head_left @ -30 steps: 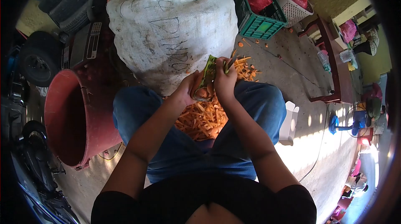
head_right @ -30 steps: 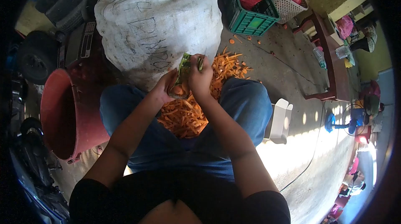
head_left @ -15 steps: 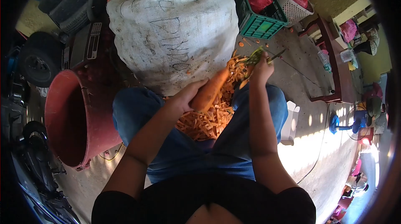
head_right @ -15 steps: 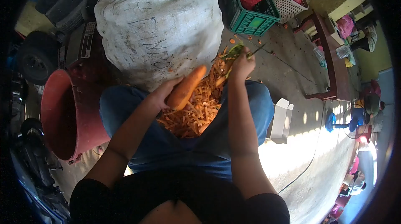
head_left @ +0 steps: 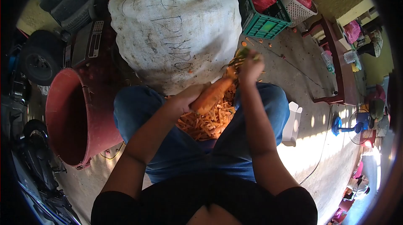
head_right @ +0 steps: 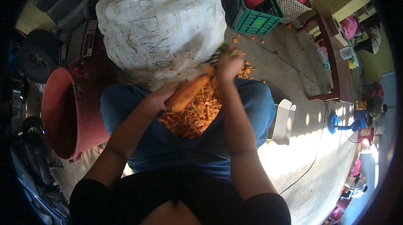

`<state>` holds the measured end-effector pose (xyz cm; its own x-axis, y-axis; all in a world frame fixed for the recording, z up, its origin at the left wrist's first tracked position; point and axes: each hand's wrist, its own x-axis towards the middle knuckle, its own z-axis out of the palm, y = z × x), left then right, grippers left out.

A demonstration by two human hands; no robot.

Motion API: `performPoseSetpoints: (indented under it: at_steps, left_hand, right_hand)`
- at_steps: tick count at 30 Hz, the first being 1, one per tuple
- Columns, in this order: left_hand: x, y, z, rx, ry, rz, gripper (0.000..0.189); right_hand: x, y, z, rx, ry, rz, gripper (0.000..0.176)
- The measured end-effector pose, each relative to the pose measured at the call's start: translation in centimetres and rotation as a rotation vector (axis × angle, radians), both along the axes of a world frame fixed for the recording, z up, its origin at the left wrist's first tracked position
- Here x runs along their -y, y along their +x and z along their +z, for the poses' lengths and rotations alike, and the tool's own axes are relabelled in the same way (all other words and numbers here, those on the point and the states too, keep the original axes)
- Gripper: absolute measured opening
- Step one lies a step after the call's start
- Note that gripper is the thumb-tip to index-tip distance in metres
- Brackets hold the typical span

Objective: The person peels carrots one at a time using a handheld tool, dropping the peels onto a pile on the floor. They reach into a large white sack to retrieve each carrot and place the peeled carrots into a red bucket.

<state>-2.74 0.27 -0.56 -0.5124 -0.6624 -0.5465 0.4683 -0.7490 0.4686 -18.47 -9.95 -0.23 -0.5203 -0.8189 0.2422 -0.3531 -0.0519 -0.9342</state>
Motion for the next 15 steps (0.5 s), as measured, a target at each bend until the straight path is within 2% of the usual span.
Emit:
performPoseSetpoints:
  at_steps: [1, 3, 5, 6, 7, 9, 11, 13, 14, 15]
  left_hand:
    - [-0.7, -0.1, 0.5, 0.035, -0.031, -0.109, 0.038]
    - [-0.7, -0.1, 1.5, -0.030, -0.006, -0.117, 0.041]
    - [0.1, 0.2, 2.5, -0.057, -0.034, -0.049, 0.043]
    - [0.7, 0.0, 0.8, -0.089, -0.007, 0.104, 0.041]
    - [1.0, -0.1, 0.4, -0.096, -0.007, 0.111, 0.041]
    - [1.4, 0.0, -0.1, 0.053, 0.088, 0.282, 0.039]
    - [1.8, 0.0, -1.2, 0.111, 0.052, 0.293, 0.035]
    - [1.9, 0.0, -1.7, -0.137, 0.068, 0.253, 0.032]
    - [1.5, -0.6, -1.2, -0.181, 0.103, 0.349, 0.031]
    - [1.2, -0.6, -0.5, -0.181, 0.103, 0.348, 0.031]
  right_hand:
    - [1.1, -1.8, 0.2, -0.184, -0.019, -0.161, 0.020]
    - [2.6, -4.0, -1.0, -0.171, 0.038, -0.203, 0.022]
    - [2.2, -4.2, 0.0, 0.298, -0.091, -0.096, 0.024]
    - [1.7, -3.6, 0.0, 0.305, -0.112, -0.041, 0.024]
    - [1.0, -2.5, 0.1, 0.305, -0.075, 0.025, 0.024]
    - [-1.6, 0.3, 1.3, 0.289, 0.007, 0.161, 0.023]
    - [-3.8, 2.9, 1.6, 0.336, 0.043, 0.264, 0.024]
    - [-5.2, 4.3, 1.6, 0.153, 0.030, 0.449, 0.023]
    - [-5.7, 5.0, 1.8, 0.044, -0.025, 0.459, 0.020]
    - [-5.6, 4.9, 1.7, 0.044, -0.025, 0.459, 0.020]
